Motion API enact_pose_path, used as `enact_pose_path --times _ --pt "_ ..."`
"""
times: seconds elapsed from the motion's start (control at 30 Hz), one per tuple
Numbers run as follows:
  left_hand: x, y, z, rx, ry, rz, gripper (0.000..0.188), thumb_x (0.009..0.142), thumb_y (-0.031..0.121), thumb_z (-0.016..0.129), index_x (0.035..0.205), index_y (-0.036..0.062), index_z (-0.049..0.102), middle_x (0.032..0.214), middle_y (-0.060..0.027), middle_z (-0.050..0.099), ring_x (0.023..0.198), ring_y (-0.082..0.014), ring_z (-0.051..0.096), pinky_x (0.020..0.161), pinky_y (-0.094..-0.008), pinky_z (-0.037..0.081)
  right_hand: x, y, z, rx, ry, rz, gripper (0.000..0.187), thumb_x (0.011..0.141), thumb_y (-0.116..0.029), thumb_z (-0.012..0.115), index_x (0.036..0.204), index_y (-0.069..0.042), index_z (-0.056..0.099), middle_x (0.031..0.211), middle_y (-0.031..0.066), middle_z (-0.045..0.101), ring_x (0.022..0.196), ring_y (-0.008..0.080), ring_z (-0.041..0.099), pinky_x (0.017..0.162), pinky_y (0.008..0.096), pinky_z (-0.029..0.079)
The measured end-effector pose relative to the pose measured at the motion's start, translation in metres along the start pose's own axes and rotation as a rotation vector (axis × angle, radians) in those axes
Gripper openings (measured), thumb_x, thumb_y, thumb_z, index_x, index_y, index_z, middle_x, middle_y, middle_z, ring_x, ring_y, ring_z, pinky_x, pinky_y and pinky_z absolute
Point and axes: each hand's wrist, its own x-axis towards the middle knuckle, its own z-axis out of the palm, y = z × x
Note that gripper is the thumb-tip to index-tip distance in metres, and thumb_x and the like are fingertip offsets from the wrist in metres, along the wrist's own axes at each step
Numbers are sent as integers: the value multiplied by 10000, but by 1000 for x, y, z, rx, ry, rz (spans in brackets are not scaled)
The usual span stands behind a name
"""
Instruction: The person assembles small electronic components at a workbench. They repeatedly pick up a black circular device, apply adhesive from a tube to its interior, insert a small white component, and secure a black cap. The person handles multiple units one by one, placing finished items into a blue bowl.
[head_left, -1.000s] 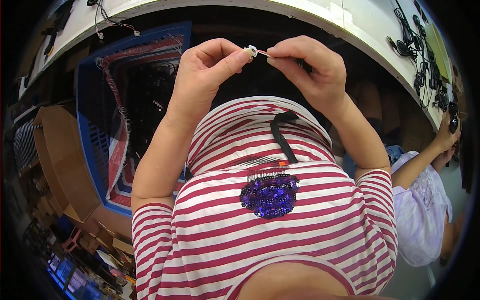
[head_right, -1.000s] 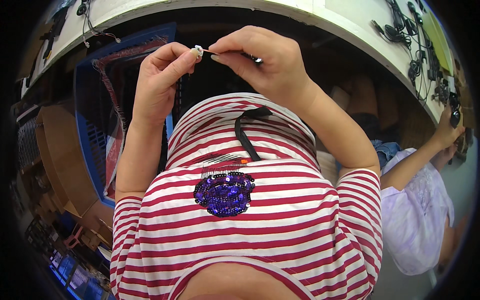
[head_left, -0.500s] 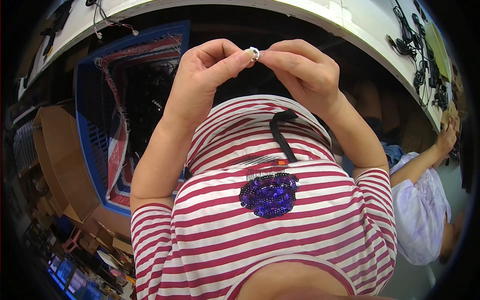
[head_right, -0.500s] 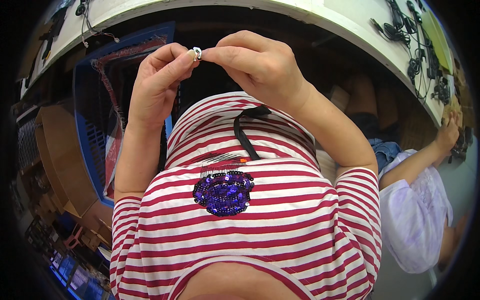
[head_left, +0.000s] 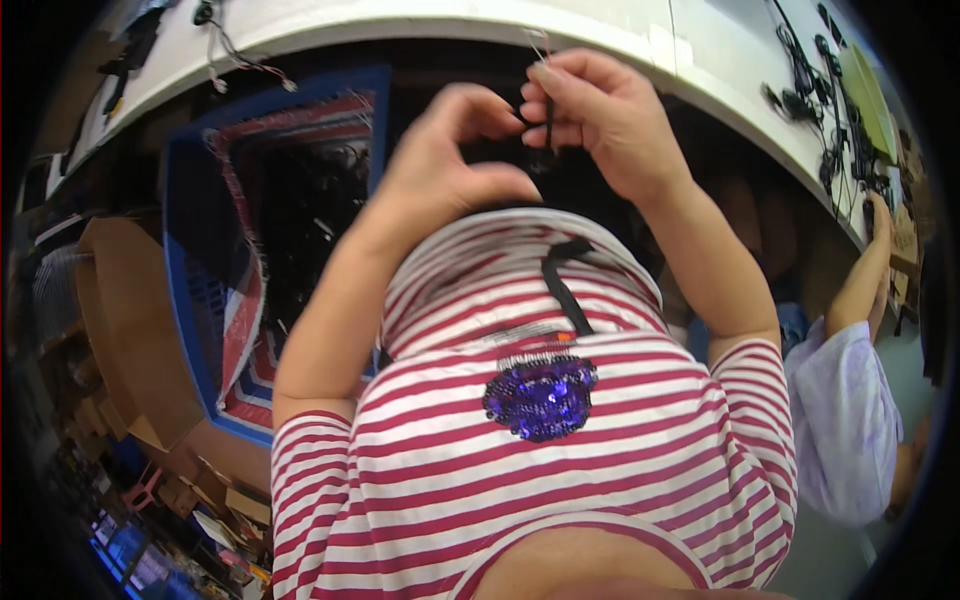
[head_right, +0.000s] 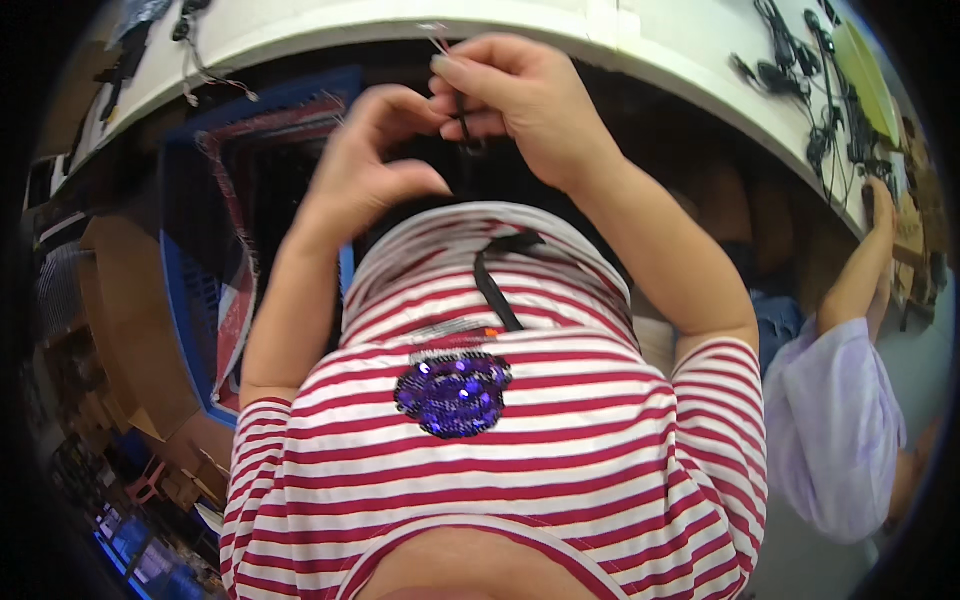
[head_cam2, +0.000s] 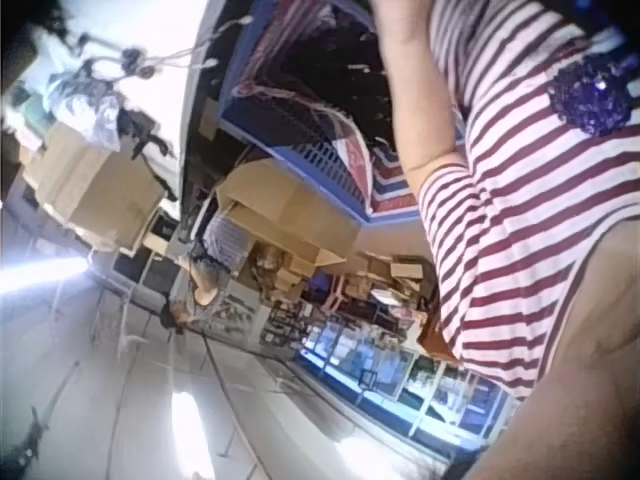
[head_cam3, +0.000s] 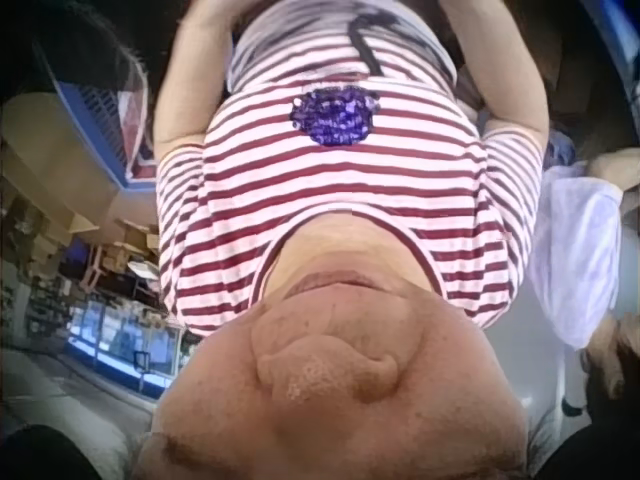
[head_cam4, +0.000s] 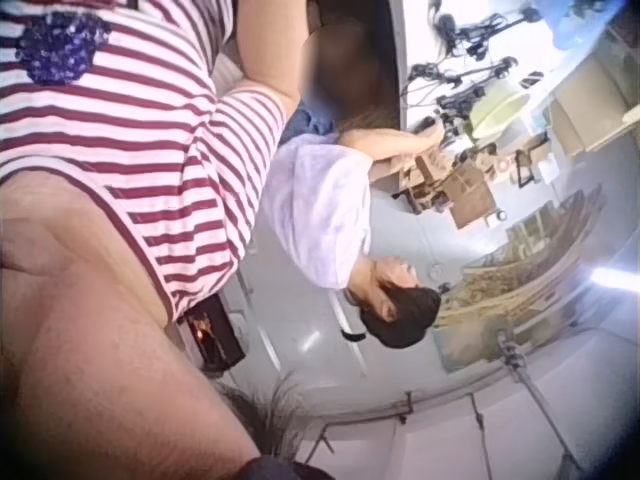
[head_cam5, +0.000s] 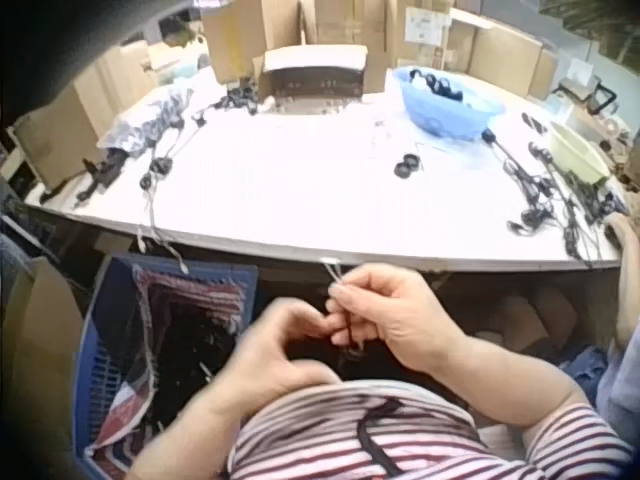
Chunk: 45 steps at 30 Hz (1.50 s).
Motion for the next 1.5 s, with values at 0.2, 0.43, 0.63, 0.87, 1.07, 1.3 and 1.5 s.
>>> enact_pose_path --times 0.2,0.43,0.63,0.87,1.07,1.3,1.5 --pt "2 -23 36 -621 -96 -2 353 845 64 558 1166 61 410 855 12 484 734 -43 431 633 -175 385 -4 -3 6 181 174 -111 171 867 -135 557 956 11 555 913 94 589 807 154 595 712 274 505" --pt "8 16 1 -728 193 75 269 793 280 634 835 76 463 719 -16 434 578 -76 339 522 -205 267 -11 -25 8 -1036 -362 -1056 259 690 -66 629 945 -112 643 891 56 624 816 189 609 774 332 501" --pt "5 22 -23 -513 74 115 173 707 132 601 775 70 454 712 -32 435 597 -76 348 550 -209 285 15 -60 -25 -1380 21 -945 285 731 -31 576 1009 -87 608 958 80 625 771 211 612 707 338 501" --pt "-3 -21 -12 -457 96 -15 162 712 47 621 817 50 498 712 -10 515 642 -64 480 591 -185 385 105 -107 -117 -1438 598 -461 315 802 -228 583 1069 -62 569 1019 121 601 930 266 579 813 377 444" --pt "-7 -26 -7 -541 189 -32 208 708 -33 643 796 64 481 718 -14 531 638 -64 484 593 -188 395 171 -112 -97 -1544 762 -183 487 768 -447 579 1063 -58 576 1070 123 591 1011 277 559 851 375 429" --pt "-13 -23 -9 -459 246 -6 163 728 -4 649 805 51 517 726 1 523 648 -59 485 583 -183 390 199 -128 -110 -1204 597 56 435 723 -421 632 936 -42 640 954 121 642 918 241 602 778 327 461" --pt "2 20 -12 -329 395 -16 143 742 28 655 868 24 588 755 8 544 668 -40 476 585 -172 386 121 -114 -49 -769 324 -469 296 770 -281 656 832 5 614 696 51 607 595 97 525 547 235 428"
